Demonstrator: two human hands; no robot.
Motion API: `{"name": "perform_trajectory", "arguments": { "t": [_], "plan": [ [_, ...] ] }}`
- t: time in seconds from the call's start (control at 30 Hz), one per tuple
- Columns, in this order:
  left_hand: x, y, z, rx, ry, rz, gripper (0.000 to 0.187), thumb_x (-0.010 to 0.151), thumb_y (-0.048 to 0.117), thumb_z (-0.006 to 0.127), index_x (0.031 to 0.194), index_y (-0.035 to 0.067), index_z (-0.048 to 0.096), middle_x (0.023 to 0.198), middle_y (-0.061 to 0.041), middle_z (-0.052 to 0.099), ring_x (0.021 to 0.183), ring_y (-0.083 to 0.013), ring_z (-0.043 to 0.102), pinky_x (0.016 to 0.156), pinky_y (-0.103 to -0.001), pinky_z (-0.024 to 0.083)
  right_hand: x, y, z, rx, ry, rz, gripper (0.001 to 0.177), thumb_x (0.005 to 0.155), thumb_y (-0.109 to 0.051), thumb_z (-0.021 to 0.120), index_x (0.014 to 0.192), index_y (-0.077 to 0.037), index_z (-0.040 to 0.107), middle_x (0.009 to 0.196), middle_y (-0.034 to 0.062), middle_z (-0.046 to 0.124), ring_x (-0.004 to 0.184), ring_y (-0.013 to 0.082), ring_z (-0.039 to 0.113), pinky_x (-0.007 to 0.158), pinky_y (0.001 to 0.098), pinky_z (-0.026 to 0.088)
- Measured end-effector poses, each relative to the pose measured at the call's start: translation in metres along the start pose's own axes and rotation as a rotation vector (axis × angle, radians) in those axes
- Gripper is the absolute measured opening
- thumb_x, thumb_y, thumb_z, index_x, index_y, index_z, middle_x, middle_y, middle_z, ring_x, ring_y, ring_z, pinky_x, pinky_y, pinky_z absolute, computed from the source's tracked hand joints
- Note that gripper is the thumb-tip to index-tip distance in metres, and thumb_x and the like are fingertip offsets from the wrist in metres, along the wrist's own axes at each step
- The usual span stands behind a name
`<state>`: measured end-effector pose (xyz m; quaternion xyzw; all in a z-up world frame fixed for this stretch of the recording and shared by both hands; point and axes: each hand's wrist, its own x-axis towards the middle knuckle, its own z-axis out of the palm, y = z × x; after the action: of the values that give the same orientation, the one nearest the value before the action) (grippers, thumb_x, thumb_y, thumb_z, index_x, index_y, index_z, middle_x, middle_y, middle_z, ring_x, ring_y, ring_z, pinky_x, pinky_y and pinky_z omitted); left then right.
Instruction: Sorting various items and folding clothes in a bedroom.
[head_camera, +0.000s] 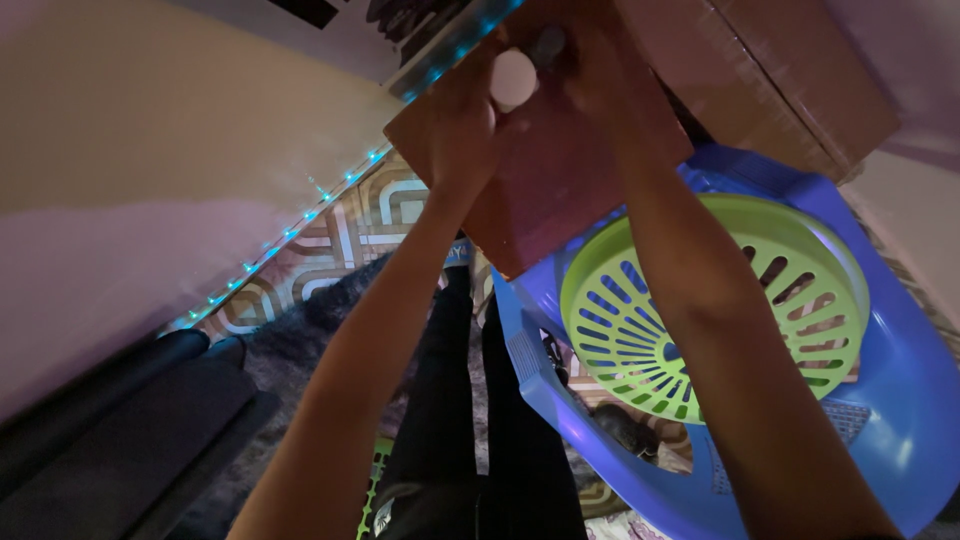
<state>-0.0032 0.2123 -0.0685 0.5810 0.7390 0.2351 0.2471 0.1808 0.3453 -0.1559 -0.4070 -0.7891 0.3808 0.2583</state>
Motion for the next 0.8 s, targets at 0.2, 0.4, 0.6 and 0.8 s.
{"name": "perform_trajectory", "arguments": {
  "t": [0.2, 0.4, 0.6, 0.8],
  "plan": [
    [0.014, -0.016, 0.025, 0.113, 0.254, 0.204, 0.090, 0.077, 0.029, 0.092, 0.151, 0.012, 0.043, 0.145, -0.011, 0.058, 0.136, -0.0340, 0.051, 0.116, -0.058, 0.029, -0.004, 0.053, 0.022, 0.021, -0.012, 0.008, 0.040, 0.101, -0.003, 0.068, 0.141, -0.005, 0.059, 0.127, 0.0235, 0.068, 0.121, 0.0428, 0.063, 0.100, 0.0492, 0.052],
    [-0.005, -0.010, 0.005, -0.077, 0.063, -0.040, 0.088, 0.081, 0.027, 0.092, 0.154, 0.018, 0.045, 0.142, -0.008, 0.059, 0.138, -0.0305, 0.055, 0.120, -0.050, 0.042, -0.008, 0.052, 0.019, -0.035, 0.055, -0.017, 0.042, 0.098, -0.008, 0.072, 0.137, -0.003, 0.059, 0.129, 0.0248, 0.065, 0.120, 0.0439, 0.061, 0.101, 0.0487, 0.051],
    [-0.029, -0.035, 0.018, 0.066, 0.130, 0.041, 0.102, 0.076, 0.026, 0.090, 0.159, 0.013, 0.032, 0.156, -0.015, 0.047, 0.143, -0.0397, 0.044, 0.111, -0.058, 0.037, -0.040, 0.022, 0.018, 0.039, 0.065, 0.164, 0.042, 0.103, -0.015, 0.073, 0.140, -0.004, 0.056, 0.134, 0.0215, 0.064, 0.127, 0.0379, 0.062, 0.107, 0.0456, 0.050],
    [-0.044, -0.040, 0.023, 0.068, 0.217, 0.045, 0.093, 0.084, 0.034, 0.088, 0.156, 0.008, 0.035, 0.155, -0.027, 0.039, 0.145, -0.0471, 0.034, 0.114, -0.061, 0.033, -0.118, -0.062, 0.014, 0.418, 0.273, 0.135, 0.049, 0.106, -0.014, 0.066, 0.150, -0.001, 0.050, 0.149, 0.0174, 0.058, 0.138, 0.0313, 0.057, 0.118, 0.0411, 0.047]
  ]
}}
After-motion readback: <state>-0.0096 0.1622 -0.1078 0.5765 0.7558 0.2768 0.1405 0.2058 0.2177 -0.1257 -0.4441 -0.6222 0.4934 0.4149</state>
